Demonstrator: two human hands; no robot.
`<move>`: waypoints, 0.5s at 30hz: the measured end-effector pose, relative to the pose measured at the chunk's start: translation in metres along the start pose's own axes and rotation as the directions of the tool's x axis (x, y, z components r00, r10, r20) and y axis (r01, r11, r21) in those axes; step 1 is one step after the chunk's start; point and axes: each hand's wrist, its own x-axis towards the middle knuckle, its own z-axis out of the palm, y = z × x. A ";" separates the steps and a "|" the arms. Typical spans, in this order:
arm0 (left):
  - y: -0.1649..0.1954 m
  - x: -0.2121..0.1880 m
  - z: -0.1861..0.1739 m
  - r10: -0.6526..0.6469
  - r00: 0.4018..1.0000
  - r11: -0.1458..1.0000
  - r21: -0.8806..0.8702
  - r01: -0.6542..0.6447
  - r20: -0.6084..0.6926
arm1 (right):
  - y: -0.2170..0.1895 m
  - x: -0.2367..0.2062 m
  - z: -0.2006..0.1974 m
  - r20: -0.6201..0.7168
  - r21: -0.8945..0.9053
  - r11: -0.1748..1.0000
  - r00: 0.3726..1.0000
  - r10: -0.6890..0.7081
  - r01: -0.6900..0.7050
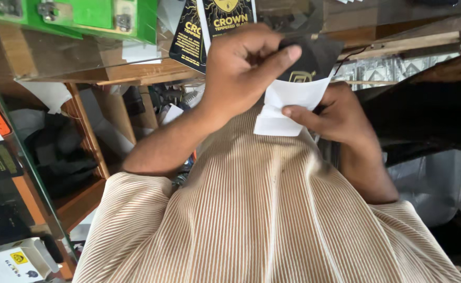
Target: The person stands at a cluttered glass counter in a phone accessories shop, opening retail boxes of tempered glass screen protectors and removing the packaged protectors. They peel open paper sleeves, stack the protector packets on the counter, and place the emptied boxes back on the shelf.
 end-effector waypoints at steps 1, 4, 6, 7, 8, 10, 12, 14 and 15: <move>0.000 0.005 0.000 0.009 1.000 1.000 -0.026 -0.010 -0.029 | 0.002 0.000 -0.003 -0.014 -0.033 0.996 0.997 0.079 -0.079; 0.000 0.015 0.004 -0.045 0.994 0.987 -0.156 0.029 -0.097 | 0.014 0.000 -0.012 -0.054 -0.090 0.982 0.986 0.159 -0.163; -0.002 0.020 0.006 -0.092 0.988 0.953 -0.297 0.051 -0.126 | 0.025 0.003 -0.016 -0.073 -0.086 0.996 0.997 0.002 -0.008; -0.003 0.022 0.006 -0.095 0.981 0.969 -0.240 0.052 -0.170 | 0.030 0.006 -0.016 -0.035 -0.155 0.988 0.999 0.017 -0.022; -0.005 0.023 0.004 -0.095 0.973 0.982 -0.181 0.056 -0.212 | 0.035 0.009 -0.016 0.001 -0.224 0.974 0.999 0.033 -0.032; -0.010 0.026 -0.003 -0.058 0.967 0.971 -0.238 -0.003 -0.248 | 0.039 0.014 -0.012 -0.025 -0.508 0.858 0.997 0.073 -0.075; -0.015 0.028 -0.011 -0.007 0.969 0.910 -0.404 -0.097 -0.248 | 0.035 0.015 -0.006 -0.146 -0.838 0.522 0.987 0.064 -0.158; -0.019 0.027 -0.016 -0.006 0.969 0.885 -0.453 -0.109 -0.246 | 0.022 0.009 -0.002 -0.259 -0.797 0.589 0.957 -0.131 -0.135; -0.020 0.027 -0.016 -0.024 0.967 0.890 -0.447 -0.095 -0.252 | 0.014 0.005 0.000 -0.316 -0.776 0.620 0.922 -0.223 -0.116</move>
